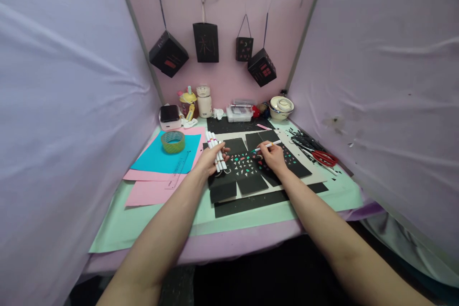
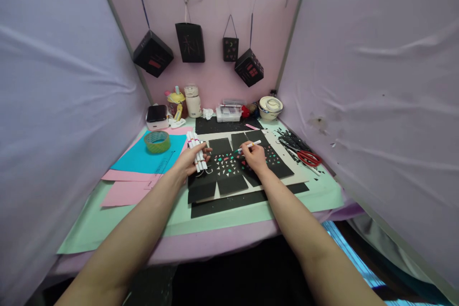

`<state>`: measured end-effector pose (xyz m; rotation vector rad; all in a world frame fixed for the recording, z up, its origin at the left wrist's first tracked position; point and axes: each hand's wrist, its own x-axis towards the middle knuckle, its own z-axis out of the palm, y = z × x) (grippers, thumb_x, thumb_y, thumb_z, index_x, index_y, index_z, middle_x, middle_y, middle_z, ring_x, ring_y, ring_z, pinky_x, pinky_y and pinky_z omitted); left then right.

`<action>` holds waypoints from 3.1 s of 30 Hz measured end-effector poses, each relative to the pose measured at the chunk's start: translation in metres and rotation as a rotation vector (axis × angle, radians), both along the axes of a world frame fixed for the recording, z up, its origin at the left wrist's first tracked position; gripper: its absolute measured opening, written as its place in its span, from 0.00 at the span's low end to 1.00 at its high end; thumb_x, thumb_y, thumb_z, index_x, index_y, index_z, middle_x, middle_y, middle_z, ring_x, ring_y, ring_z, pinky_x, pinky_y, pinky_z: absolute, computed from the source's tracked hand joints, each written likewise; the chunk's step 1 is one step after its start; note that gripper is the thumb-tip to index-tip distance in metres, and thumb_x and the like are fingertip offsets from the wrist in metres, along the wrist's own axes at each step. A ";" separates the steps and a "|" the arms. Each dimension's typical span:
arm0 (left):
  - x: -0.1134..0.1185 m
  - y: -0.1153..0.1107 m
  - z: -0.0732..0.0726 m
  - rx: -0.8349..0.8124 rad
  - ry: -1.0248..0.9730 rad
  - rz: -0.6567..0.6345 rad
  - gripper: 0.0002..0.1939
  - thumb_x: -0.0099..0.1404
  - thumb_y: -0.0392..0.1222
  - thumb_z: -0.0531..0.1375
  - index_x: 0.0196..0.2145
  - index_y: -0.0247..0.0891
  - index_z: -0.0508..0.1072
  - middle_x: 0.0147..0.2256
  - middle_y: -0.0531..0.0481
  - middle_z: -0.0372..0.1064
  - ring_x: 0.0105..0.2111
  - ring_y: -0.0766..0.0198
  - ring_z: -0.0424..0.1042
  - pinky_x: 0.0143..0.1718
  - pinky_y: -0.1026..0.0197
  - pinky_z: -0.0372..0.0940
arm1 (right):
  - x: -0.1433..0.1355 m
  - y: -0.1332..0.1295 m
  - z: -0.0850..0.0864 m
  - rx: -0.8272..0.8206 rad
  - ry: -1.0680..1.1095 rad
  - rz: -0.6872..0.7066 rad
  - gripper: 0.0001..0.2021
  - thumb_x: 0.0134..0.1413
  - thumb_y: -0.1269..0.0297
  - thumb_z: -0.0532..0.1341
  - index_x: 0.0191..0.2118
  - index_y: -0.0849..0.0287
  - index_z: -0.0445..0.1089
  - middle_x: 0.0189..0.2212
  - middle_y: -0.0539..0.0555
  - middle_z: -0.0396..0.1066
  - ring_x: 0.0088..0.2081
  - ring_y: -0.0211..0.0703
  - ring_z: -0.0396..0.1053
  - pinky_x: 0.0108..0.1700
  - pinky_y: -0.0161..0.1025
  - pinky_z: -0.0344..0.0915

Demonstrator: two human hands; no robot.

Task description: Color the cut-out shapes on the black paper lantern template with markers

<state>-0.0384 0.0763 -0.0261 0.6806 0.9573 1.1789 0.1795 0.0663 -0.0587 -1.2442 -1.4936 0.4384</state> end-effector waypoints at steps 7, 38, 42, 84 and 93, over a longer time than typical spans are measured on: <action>0.001 -0.010 0.004 0.046 0.011 -0.232 0.10 0.53 0.39 0.63 0.26 0.32 0.65 0.20 0.52 0.63 0.16 0.74 0.61 0.21 0.66 0.66 | -0.015 0.000 0.022 0.017 0.273 0.102 0.13 0.51 0.57 0.53 0.27 0.60 0.68 0.19 0.49 0.67 0.22 0.36 0.64 0.27 0.33 0.60; 0.002 -0.025 0.000 0.098 0.204 -0.695 0.15 0.51 0.46 0.64 0.29 0.33 0.66 0.18 0.55 0.60 0.16 0.74 0.59 0.21 0.67 0.62 | -0.057 -0.004 0.013 -0.388 0.772 0.490 0.09 0.45 0.61 0.59 0.22 0.59 0.62 0.14 0.45 0.59 0.17 0.30 0.56 0.20 0.29 0.50; 0.004 -0.025 0.004 0.102 0.062 -0.581 0.13 0.54 0.45 0.63 0.28 0.31 0.67 0.21 0.53 0.62 0.17 0.75 0.59 0.23 0.66 0.64 | -0.056 -0.005 0.016 -0.421 0.919 0.548 0.10 0.45 0.59 0.61 0.24 0.60 0.63 0.15 0.45 0.60 0.18 0.29 0.55 0.20 0.29 0.52; 0.019 -0.013 -0.004 -0.139 -0.350 -0.162 0.08 0.59 0.43 0.59 0.30 0.34 0.69 0.25 0.49 0.70 0.25 0.63 0.72 0.35 0.57 0.68 | -0.080 -0.011 0.042 -0.058 -0.477 0.142 0.16 0.55 0.55 0.54 0.48 0.54 0.65 0.28 0.55 0.72 0.32 0.46 0.67 0.34 0.36 0.55; 0.014 -0.008 -0.006 -0.134 -0.380 -0.099 0.08 0.62 0.40 0.55 0.29 0.33 0.67 0.24 0.50 0.69 0.24 0.65 0.71 0.33 0.59 0.68 | -0.077 -0.023 0.036 0.103 -0.439 0.245 0.10 0.57 0.65 0.52 0.39 0.55 0.69 0.36 0.54 0.67 0.38 0.41 0.64 0.41 0.37 0.58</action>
